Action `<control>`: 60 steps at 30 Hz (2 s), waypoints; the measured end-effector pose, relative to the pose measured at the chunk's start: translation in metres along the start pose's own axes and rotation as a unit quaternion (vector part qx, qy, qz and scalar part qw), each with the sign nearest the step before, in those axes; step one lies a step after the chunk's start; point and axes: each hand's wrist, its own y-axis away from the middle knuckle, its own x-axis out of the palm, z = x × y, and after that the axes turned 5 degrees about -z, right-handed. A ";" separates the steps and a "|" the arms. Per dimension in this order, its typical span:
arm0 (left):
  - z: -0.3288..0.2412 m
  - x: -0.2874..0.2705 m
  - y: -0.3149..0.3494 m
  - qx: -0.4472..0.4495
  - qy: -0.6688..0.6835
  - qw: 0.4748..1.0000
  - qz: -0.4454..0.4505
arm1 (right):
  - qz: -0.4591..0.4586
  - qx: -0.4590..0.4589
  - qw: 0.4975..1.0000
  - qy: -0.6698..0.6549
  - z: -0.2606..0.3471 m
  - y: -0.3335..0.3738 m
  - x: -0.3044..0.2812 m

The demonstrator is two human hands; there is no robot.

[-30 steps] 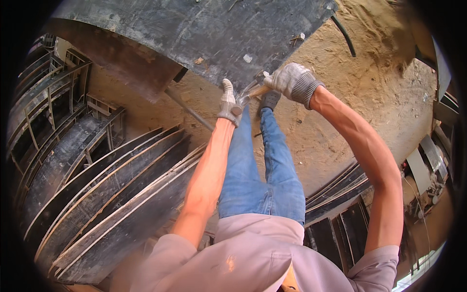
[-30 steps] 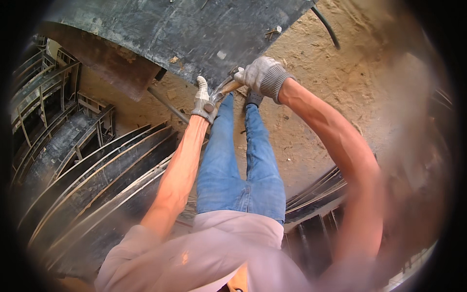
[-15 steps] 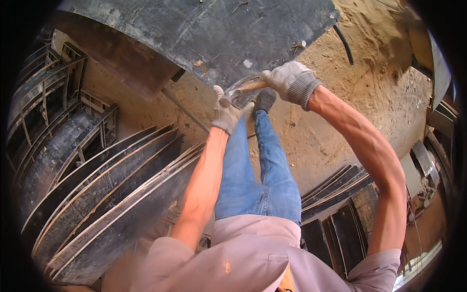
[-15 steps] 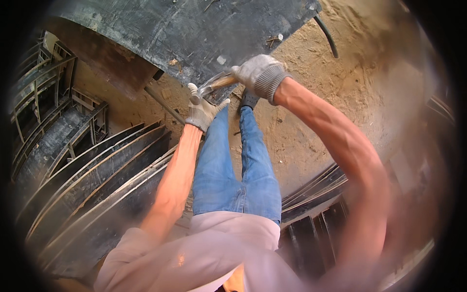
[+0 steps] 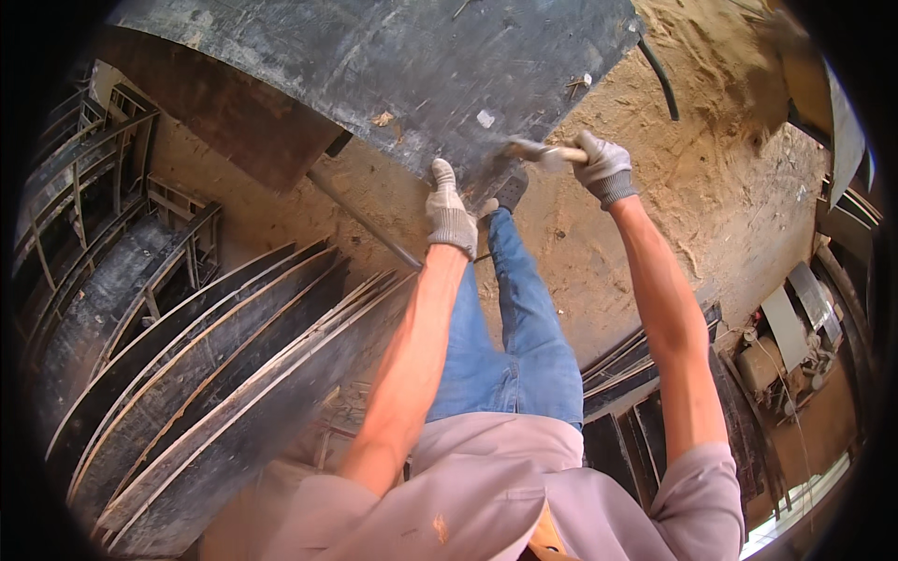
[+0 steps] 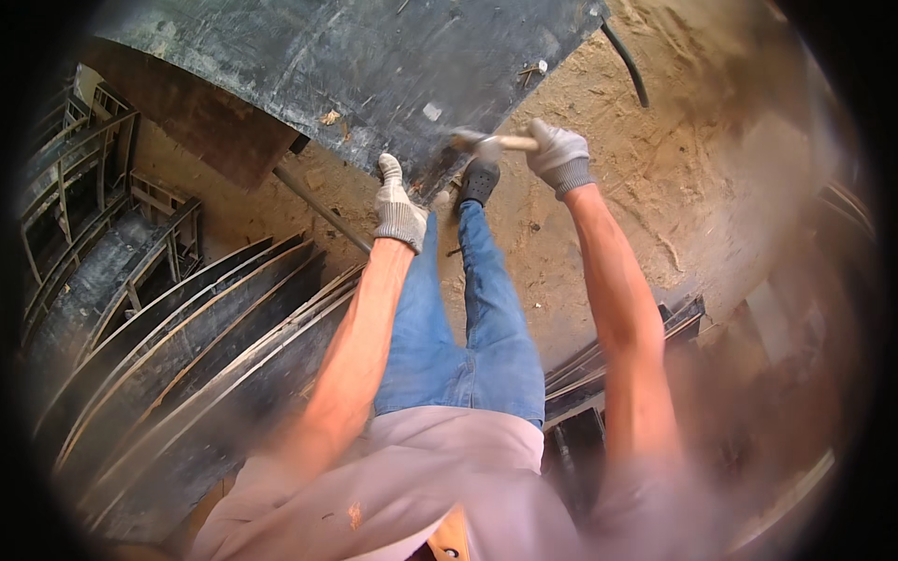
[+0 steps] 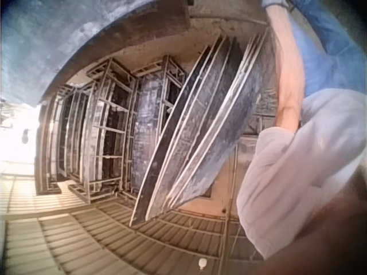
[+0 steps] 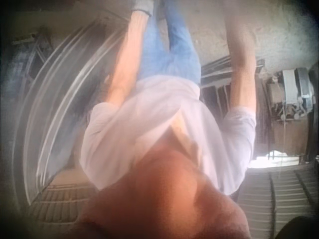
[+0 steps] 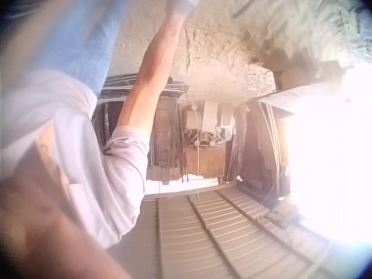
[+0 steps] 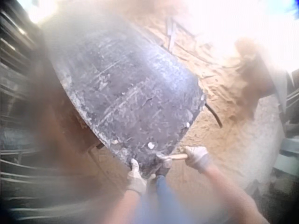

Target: The person uses a hammer to strike and flatten a large, dark metal sheet resting on a workbench. They repeatedly hit the sheet's surface and edges, repositioning the sheet between strikes to work on different areas.

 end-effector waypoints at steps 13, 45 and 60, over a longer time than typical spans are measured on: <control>-0.003 -0.002 0.005 -0.007 -0.039 0.999 0.007 | -0.166 0.110 0.980 -0.029 0.052 0.043 -0.045; 0.010 -0.013 -0.014 0.025 -0.055 0.998 -0.013 | -0.101 0.180 0.936 -0.286 0.120 0.125 -0.039; -0.005 -0.024 0.004 0.001 -0.050 0.999 0.021 | -0.128 0.205 0.918 -0.315 0.132 0.131 -0.017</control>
